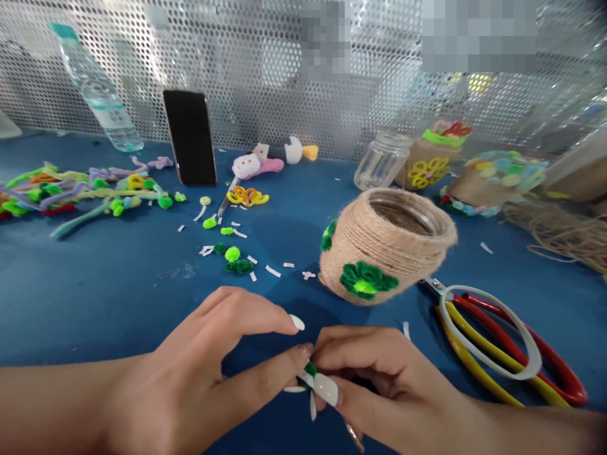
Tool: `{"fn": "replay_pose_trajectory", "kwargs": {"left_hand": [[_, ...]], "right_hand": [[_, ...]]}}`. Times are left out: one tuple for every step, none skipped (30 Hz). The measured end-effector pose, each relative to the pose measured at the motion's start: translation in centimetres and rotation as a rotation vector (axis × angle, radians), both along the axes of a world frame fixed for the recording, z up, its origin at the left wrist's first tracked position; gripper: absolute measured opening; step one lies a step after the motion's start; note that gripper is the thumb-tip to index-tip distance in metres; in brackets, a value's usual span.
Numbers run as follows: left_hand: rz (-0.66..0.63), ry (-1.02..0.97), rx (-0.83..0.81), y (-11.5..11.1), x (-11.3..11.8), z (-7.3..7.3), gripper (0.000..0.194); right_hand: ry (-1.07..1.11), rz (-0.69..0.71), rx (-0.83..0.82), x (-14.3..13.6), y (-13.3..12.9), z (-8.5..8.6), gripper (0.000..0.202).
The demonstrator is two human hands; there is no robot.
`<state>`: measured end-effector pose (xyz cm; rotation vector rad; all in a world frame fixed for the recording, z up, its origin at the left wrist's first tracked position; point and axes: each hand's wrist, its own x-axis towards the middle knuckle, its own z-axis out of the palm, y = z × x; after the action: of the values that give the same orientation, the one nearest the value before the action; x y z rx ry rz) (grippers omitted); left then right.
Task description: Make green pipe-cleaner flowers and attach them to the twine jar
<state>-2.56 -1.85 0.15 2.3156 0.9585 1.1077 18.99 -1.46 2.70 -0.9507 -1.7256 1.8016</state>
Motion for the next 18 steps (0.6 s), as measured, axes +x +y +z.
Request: {"fn": "replay_pose_trajectory", "kwargs": {"left_hand": [[0.014,0.004,0.006,0.0,0.0,0.0,0.032],[0.024,0.010,0.021,0.1,0.0,0.0,0.031],[0.030,0.020,0.041,0.2,0.1,0.1,0.031],[0.028,0.034,0.065,0.2,0.1,0.1,0.030],[0.019,0.052,0.090,0.3,0.1,0.2,0.030],[0.004,0.071,0.112,0.3,0.2,0.2,0.030],[-0.015,0.092,0.126,0.3,0.2,0.2,0.031],[-0.030,0.104,0.138,0.3,0.2,0.2,0.032],[-0.041,0.107,0.151,0.2,0.3,0.3,0.032],[-0.051,0.104,0.165,0.2,0.3,0.3,0.031],[-0.058,0.105,0.174,0.1,0.4,0.4,0.030],[-0.064,0.115,0.182,0.1,0.4,0.6,0.028],[-0.077,0.138,0.191,0.1,0.5,0.9,0.026],[-0.102,0.173,0.215,0.1,0.6,1.2,0.025],[-0.126,0.221,0.247,0.2,0.6,1.5,0.024],[-0.138,0.267,0.285,0.2,0.7,1.8,0.024],[-0.147,0.299,0.331,0.3,0.7,2.0,0.024],[-0.149,0.320,0.374,0.3,0.8,2.2,0.024]], "right_hand": [[0.003,0.006,-0.033,0.0,0.0,0.0,0.026],[0.012,0.009,-0.056,0.0,0.0,-0.1,0.029],[0.024,0.010,-0.070,0.0,0.1,-0.1,0.030],[0.039,0.008,-0.080,0.0,0.1,-0.1,0.031],[0.057,0.005,-0.090,0.0,0.2,-0.2,0.032],[0.070,0.002,-0.096,0.0,0.2,-0.2,0.033],[0.078,-0.002,-0.099,0.0,0.2,-0.2,0.034],[0.082,-0.003,-0.100,-0.1,0.2,-0.2,0.036],[0.084,-0.005,-0.098,-0.1,0.2,-0.2,0.037],[0.084,-0.006,-0.093,-0.1,0.2,-0.2,0.039],[0.084,-0.008,-0.085,-0.1,0.2,-0.2,0.039],[0.081,-0.014,-0.081,-0.1,0.2,-0.2,0.039],[0.079,-0.023,-0.080,-0.1,0.2,-0.2,0.037],[0.073,-0.034,-0.082,-0.1,0.2,-0.1,0.035],[0.068,-0.048,-0.086,-0.1,0.1,-0.1,0.033],[0.064,-0.062,-0.095,-0.2,0.1,-0.1,0.031],[0.059,-0.077,-0.104,-0.2,0.2,-0.1,0.030],[0.055,-0.088,-0.114,-0.2,0.2,-0.1,0.030]]}}
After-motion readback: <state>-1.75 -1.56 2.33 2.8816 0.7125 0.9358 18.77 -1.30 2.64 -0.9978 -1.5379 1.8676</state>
